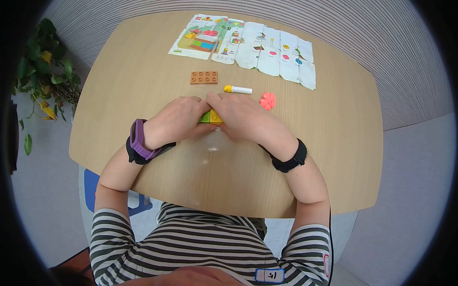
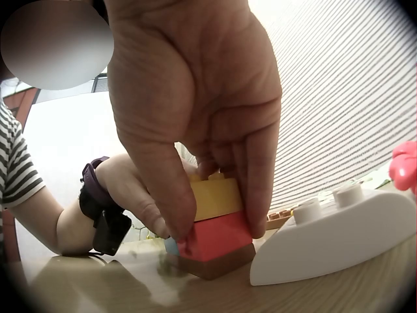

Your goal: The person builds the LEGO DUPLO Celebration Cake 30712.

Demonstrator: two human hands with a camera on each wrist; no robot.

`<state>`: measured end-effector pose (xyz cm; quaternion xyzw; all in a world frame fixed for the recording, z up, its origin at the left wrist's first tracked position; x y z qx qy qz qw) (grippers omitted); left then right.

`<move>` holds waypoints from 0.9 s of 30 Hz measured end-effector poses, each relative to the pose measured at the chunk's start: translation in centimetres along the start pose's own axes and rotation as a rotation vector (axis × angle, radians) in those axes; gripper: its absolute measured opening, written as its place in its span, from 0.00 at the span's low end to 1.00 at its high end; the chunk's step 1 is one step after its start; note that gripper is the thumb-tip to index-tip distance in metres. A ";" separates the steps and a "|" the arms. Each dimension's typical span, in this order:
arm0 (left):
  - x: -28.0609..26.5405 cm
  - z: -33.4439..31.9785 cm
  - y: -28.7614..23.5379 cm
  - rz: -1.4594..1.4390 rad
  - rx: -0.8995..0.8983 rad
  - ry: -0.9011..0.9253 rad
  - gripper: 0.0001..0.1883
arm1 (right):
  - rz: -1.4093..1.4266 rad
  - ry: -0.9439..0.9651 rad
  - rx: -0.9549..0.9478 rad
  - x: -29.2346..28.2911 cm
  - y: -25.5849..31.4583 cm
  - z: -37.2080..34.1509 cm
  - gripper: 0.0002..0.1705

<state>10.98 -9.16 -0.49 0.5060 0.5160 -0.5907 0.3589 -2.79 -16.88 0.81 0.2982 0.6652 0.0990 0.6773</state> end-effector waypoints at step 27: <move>0.0 0.0 0.1 -0.002 0.000 0.010 0.20 | -0.009 0.004 -0.003 -0.1 0.0 -0.1 0.23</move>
Point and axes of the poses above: each hand's wrist, its own z-axis towards the middle knuckle, its own x-axis out of the palm, y = z × x, the point moved 2 cm from there along z, towards the middle knuckle, and after that the axes turned 9 degrees about z, right-handed, at the moved point
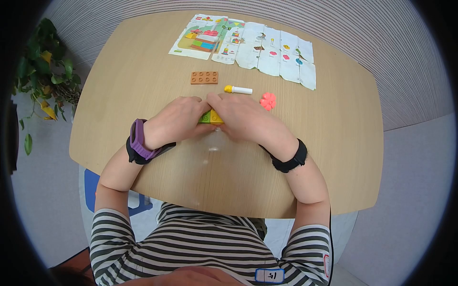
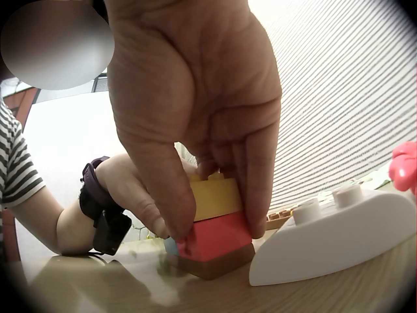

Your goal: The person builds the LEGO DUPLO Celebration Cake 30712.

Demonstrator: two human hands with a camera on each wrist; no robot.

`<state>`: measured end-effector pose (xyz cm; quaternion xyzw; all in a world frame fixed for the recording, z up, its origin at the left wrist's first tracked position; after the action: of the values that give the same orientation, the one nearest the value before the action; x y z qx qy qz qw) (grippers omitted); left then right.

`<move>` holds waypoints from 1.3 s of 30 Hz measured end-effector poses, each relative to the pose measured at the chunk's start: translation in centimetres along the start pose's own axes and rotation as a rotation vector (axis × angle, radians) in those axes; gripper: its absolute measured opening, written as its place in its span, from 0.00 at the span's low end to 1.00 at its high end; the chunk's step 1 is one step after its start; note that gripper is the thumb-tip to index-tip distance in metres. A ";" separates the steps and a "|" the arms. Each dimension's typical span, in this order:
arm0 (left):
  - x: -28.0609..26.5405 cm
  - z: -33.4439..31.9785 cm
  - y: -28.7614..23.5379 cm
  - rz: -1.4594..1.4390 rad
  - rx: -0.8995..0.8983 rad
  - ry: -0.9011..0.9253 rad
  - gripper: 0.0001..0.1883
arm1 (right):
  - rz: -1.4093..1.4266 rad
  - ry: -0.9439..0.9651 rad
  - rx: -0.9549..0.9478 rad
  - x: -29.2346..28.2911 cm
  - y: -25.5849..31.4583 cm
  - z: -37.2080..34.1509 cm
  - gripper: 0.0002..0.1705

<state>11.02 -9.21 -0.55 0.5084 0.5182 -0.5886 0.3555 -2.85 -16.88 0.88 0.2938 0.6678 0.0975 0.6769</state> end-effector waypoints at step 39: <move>-0.3 -0.2 0.4 -0.003 0.023 0.009 0.18 | 0.044 -0.142 0.064 -3.1 -2.1 -1.2 0.16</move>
<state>11.55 -9.09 -0.37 0.5144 0.5135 -0.5929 0.3466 -4.87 -19.91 2.44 0.3360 0.6142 0.0699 0.7107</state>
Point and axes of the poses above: each hand's wrist, its own z-axis towards the middle knuckle, its own x-axis out of the palm, y = z × x, the point moved 2 cm from there along z, towards the middle knuckle, and after that the axes turned 9 degrees about z, right-handed, at the moved point
